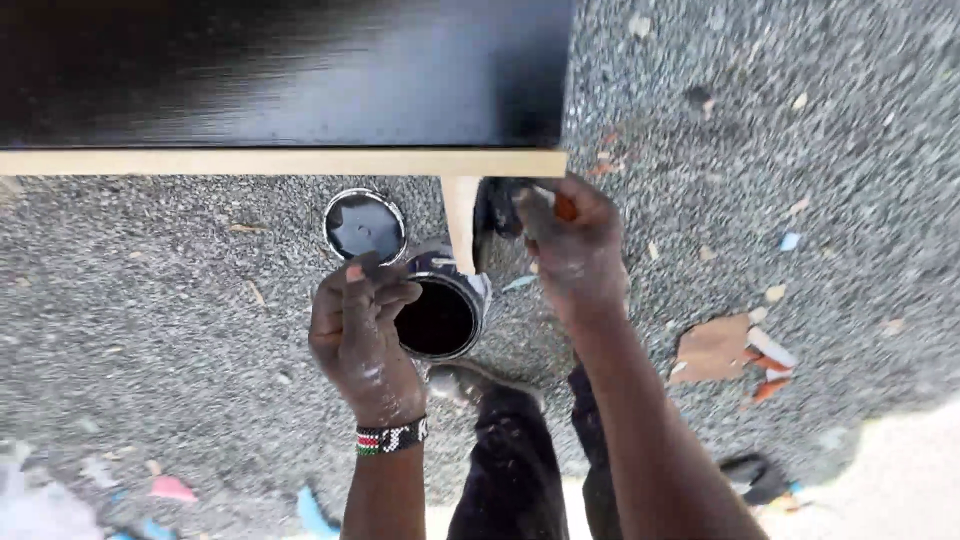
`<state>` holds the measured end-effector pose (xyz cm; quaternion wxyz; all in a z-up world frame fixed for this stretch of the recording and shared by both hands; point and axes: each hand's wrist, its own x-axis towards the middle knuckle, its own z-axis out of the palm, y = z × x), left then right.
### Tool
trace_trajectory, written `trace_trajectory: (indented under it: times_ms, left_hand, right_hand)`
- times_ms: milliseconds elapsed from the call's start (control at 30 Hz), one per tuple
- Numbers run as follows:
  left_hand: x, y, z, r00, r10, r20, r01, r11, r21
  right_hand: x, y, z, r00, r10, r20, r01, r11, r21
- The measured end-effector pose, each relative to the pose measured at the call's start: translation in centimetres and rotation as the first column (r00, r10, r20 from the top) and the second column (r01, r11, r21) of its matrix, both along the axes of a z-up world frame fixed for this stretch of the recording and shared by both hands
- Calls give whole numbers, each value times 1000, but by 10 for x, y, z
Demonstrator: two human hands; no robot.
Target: The person paints the side of a wooden board with black paint using a small roller. They repeatedly dip the roller into a paint can and apply the paint to the wood surface, working along the edge of the board.
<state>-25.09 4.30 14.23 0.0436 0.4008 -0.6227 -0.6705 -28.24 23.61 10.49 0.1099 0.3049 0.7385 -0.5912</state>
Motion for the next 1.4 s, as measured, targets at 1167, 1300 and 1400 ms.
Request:
trace_trajectory:
  times_ms: [1167, 1300, 1400]
  left_hand:
    - [145, -57, -78, 856, -477, 200, 229, 695, 681]
    - [147, -49, -62, 859, -468, 207, 176, 649, 740]
    - [141, -52, -64, 884, -434, 173, 165, 637, 753]
  right_hand:
    - [-17, -27, 58, 617, 767, -179, -162, 346, 924]
    - [24, -32, 60, 544, 838, 37, -252, 121, 960]
    - [14, -30, 57, 478, 849, 225, -400, -18, 916]
